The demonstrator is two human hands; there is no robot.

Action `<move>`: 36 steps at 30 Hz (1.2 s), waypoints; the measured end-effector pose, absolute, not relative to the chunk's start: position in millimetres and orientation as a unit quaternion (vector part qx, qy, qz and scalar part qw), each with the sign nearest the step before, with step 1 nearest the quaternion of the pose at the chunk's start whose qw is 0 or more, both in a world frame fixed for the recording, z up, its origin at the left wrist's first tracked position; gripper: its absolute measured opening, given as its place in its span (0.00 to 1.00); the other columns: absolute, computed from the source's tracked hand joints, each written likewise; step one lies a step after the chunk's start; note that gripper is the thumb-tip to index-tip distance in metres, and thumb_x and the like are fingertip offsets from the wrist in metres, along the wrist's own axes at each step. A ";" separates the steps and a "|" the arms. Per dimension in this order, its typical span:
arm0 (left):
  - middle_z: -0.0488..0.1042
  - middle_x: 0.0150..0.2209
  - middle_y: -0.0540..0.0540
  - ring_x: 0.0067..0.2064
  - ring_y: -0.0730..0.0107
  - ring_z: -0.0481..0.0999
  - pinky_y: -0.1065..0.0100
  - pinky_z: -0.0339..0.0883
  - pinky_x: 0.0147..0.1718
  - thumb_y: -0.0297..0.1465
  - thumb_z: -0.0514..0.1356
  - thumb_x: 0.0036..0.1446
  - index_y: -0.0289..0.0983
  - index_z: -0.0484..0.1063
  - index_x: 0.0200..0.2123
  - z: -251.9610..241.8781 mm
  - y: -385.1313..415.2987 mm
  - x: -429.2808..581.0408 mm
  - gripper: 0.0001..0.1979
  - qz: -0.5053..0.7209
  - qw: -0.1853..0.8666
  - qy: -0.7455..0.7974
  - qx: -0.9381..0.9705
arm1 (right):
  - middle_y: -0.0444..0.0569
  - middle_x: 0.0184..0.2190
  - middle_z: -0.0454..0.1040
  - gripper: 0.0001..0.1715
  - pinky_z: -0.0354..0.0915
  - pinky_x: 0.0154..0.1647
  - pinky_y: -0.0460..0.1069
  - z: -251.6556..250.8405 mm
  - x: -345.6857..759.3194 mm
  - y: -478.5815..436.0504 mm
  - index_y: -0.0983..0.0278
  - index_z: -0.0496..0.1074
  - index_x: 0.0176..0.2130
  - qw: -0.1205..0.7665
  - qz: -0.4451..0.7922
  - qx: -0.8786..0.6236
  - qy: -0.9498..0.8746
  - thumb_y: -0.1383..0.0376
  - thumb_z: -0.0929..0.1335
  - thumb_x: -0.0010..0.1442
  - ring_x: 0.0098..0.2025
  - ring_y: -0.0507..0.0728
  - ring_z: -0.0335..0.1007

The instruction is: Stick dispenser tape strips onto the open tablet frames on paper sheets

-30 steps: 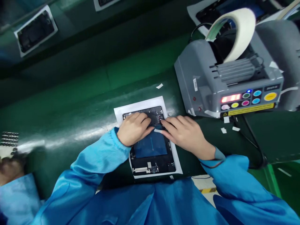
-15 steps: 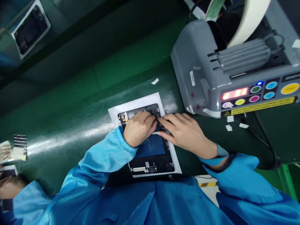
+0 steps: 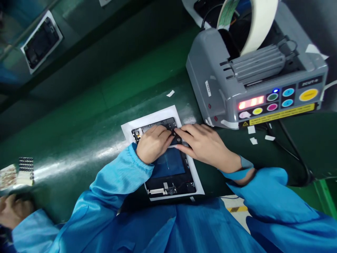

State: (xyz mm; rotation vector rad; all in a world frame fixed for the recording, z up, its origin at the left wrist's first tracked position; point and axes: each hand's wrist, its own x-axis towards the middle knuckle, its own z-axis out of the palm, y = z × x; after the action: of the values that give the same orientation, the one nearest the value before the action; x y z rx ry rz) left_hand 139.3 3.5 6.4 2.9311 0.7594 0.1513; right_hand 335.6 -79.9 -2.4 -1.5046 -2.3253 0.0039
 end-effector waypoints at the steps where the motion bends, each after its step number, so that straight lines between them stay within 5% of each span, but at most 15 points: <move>1: 0.74 0.36 0.43 0.37 0.63 0.75 0.64 0.70 0.36 0.33 0.53 0.71 0.33 0.76 0.38 6.7 2.5 139.4 0.14 0.056 0.054 0.252 0.965 | 0.54 0.43 0.75 0.23 0.63 0.40 0.52 -2.9 335.9 -79.9 0.70 0.71 0.54 0.186 0.003 -0.534 -0.825 0.55 0.65 0.69 0.40 0.57 0.71; 18: 0.75 0.36 0.43 0.36 0.62 0.75 0.64 0.70 0.36 0.26 0.58 0.66 0.33 0.75 0.38 3.5 -0.1 140.7 0.06 0.066 0.034 0.246 0.966 | 0.54 0.44 0.75 0.26 0.62 0.39 0.53 -4.7 335.3 -80.3 0.70 0.70 0.56 0.169 0.019 -0.539 -0.825 0.54 0.66 0.68 0.40 0.58 0.70; 36: 0.75 0.36 0.42 0.37 0.64 0.75 0.64 0.70 0.38 0.32 0.53 0.71 0.33 0.76 0.40 3.8 3.2 136.6 0.14 0.078 0.074 0.249 0.963 | 0.54 0.44 0.74 0.26 0.64 0.40 0.54 -6.8 334.5 -80.3 0.68 0.71 0.57 0.185 0.041 -0.546 -0.816 0.54 0.65 0.68 0.41 0.58 0.70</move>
State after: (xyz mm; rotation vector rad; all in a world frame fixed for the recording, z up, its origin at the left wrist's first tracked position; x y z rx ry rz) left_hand 136.6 3.2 3.8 2.8902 0.7467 0.2337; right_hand 334.5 -80.3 -6.8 -1.5390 -2.3007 0.1156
